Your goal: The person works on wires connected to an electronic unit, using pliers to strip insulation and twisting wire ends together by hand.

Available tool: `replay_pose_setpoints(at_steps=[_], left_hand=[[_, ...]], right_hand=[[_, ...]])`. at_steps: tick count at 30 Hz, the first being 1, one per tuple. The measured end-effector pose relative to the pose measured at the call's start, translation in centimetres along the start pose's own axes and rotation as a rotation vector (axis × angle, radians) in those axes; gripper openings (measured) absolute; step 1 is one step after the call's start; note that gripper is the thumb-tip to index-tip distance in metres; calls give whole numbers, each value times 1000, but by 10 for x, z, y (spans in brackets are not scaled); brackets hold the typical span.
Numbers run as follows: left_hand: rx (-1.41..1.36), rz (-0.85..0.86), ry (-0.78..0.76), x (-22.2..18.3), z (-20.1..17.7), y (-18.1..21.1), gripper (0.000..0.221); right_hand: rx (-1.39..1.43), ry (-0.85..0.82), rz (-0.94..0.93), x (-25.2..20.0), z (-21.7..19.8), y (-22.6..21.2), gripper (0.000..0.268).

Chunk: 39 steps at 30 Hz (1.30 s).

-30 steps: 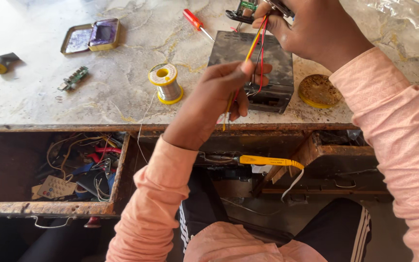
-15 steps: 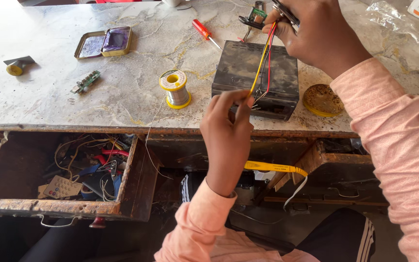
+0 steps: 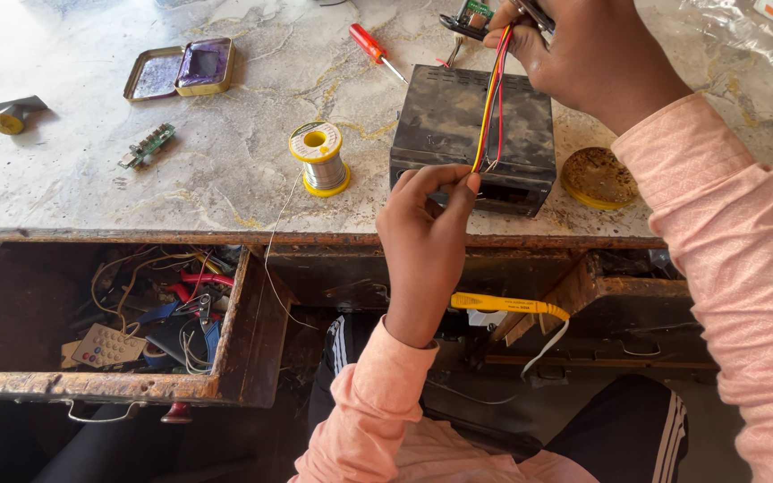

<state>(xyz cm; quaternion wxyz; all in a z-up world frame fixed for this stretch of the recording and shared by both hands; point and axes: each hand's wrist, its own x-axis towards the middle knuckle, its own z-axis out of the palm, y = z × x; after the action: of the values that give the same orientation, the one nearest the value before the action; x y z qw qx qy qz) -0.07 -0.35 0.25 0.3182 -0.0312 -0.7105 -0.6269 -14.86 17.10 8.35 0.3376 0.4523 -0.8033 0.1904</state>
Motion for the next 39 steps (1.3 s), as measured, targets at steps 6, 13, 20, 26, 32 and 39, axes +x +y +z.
replay_pose_setpoints(at_steps=[6,13,20,26,32,39], left_hand=[[-175,-259,-99,14,-15,5,15],[-304,-253,-297,21,-55,4,17],[-345,-371,-407,-3,-73,4,19],[-249,-351,-367,-12,-76,8,24],[-301,-335,-362,-15,-74,6,42],[-208,-343,-325,-15,-70,8,44]], right_hand=[[-7,-67,147,-5,-6,-2,25],[545,-71,897,-73,-56,-154,12],[624,-380,933,-102,9,-180,25],[593,-457,829,-83,7,-177,33],[580,-432,684,-81,12,-174,36],[529,-385,487,-87,15,-167,52]])
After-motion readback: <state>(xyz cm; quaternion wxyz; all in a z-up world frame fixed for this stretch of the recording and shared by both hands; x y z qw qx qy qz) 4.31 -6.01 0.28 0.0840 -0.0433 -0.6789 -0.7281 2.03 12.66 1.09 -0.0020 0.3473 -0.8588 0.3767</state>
